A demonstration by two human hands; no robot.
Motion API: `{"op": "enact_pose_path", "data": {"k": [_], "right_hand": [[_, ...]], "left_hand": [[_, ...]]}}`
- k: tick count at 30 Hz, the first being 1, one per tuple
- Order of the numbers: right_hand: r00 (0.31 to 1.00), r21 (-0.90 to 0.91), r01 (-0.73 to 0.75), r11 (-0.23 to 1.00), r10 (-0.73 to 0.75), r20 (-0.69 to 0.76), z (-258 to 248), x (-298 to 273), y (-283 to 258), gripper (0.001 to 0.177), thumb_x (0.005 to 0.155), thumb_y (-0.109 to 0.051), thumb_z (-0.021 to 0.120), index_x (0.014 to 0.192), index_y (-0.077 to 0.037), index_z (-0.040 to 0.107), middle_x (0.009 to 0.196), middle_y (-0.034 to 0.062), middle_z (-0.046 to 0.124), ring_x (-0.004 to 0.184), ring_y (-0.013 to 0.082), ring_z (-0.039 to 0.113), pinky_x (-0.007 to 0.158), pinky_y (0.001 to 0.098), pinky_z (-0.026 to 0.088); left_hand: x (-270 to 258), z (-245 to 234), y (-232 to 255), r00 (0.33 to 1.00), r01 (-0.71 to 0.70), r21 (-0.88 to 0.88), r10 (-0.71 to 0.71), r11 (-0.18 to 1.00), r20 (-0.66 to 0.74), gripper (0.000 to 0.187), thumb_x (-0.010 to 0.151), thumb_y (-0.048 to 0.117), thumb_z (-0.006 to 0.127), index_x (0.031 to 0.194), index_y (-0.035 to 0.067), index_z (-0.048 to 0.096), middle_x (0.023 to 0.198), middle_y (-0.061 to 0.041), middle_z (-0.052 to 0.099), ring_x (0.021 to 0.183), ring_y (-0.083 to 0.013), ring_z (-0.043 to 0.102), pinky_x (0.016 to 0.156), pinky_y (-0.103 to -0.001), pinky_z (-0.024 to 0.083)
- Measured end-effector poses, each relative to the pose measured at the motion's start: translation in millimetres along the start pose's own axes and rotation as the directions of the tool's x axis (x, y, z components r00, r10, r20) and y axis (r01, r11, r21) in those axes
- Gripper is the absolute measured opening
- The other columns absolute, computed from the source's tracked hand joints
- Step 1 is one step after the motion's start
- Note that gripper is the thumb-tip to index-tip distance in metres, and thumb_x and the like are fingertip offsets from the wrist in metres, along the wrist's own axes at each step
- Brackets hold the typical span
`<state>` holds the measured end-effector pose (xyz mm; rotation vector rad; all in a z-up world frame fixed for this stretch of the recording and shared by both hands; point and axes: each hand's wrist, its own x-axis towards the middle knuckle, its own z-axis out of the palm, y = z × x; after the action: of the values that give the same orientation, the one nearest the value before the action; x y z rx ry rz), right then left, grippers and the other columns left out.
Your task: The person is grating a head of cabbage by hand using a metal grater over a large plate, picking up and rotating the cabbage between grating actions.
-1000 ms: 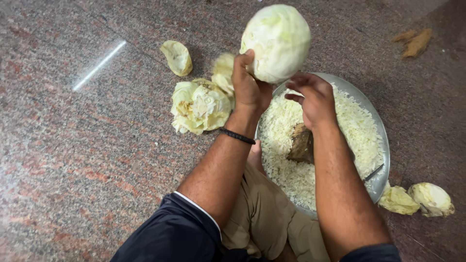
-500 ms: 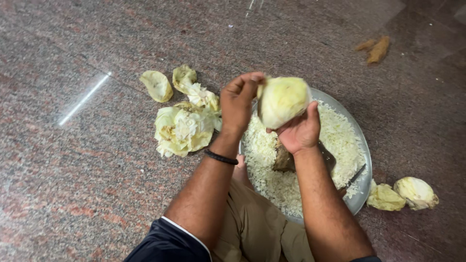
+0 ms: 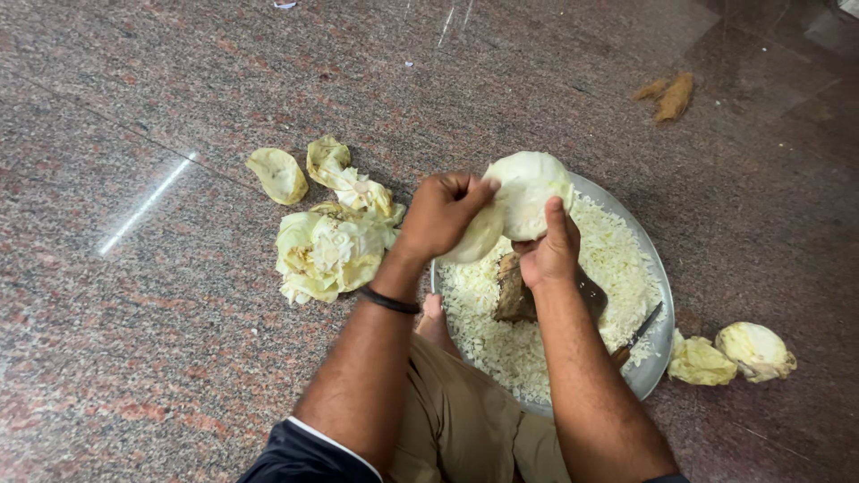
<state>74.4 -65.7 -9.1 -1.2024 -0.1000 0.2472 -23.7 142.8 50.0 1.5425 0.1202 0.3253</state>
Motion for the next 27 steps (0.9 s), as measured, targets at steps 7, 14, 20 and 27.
{"op": "enact_pose_path", "data": {"k": [7, 14, 20, 27], "right_hand": [[0.991, 0.207, -0.001, 0.978, -0.026, 0.129, 5, -17, -24, 0.091, 0.079, -0.072, 0.076, 0.148, -0.02, 0.048, 0.132, 0.0002, 0.064, 0.109, 0.0202, 0.064, 0.065, 0.0313, 0.05], [0.775, -0.453, 0.617, 0.644, -0.396, 0.492, -18, -53, -84, 0.084, 0.087, -0.012, 0.077, 0.161, -0.009, 0.037, 0.159, 0.0173, 0.042, 0.145, 0.0308, 0.047, 0.116, 0.0491, 0.05], [0.957, -0.635, 0.192, 0.748, -0.001, 0.289, -92, -89, -83, 0.095, 0.087, 0.009, 0.057, 0.165, -0.012, 0.008, 0.16, 0.019, 0.04, 0.125, 0.0214, 0.057, 0.099, 0.035, 0.049], [0.983, -0.979, -0.111, 0.171, 0.166, -0.083, -198, -131, -78, 0.063, 0.089, -0.017, 0.07, 0.147, -0.002, 0.049, 0.135, 0.0221, 0.064, 0.114, 0.0282, 0.067, 0.096, 0.038, 0.054]], "left_hand": [[-6, -32, -8, 0.854, 0.34, 0.882, -0.499, 0.325, -0.145, 0.062, 0.102, 0.065, 0.052, 0.139, 0.016, 0.06, 0.148, -0.02, 0.05, 0.138, -0.0468, 0.041, 0.111, -0.068, 0.03], [2, 44, -12, 0.893, 0.43, -0.477, -0.281, 0.767, 0.352, 0.079, 0.091, 0.058, 0.048, 0.149, 0.006, 0.044, 0.14, -0.023, 0.06, 0.112, -0.0367, 0.068, 0.087, -0.051, 0.06], [-19, 91, -31, 0.948, 0.012, -0.089, 0.017, 0.996, 0.318, 0.105, 0.074, 0.039, 0.089, 0.155, 0.0, 0.033, 0.144, -0.024, 0.055, 0.129, -0.0315, 0.06, 0.105, -0.042, 0.053], [-20, 129, -58, 0.913, -0.084, 0.297, -0.046, 0.951, 0.404, 0.113, 0.072, 0.045, 0.089, 0.156, -0.001, 0.029, 0.149, -0.027, 0.048, 0.136, -0.0371, 0.053, 0.111, -0.045, 0.047]]}}
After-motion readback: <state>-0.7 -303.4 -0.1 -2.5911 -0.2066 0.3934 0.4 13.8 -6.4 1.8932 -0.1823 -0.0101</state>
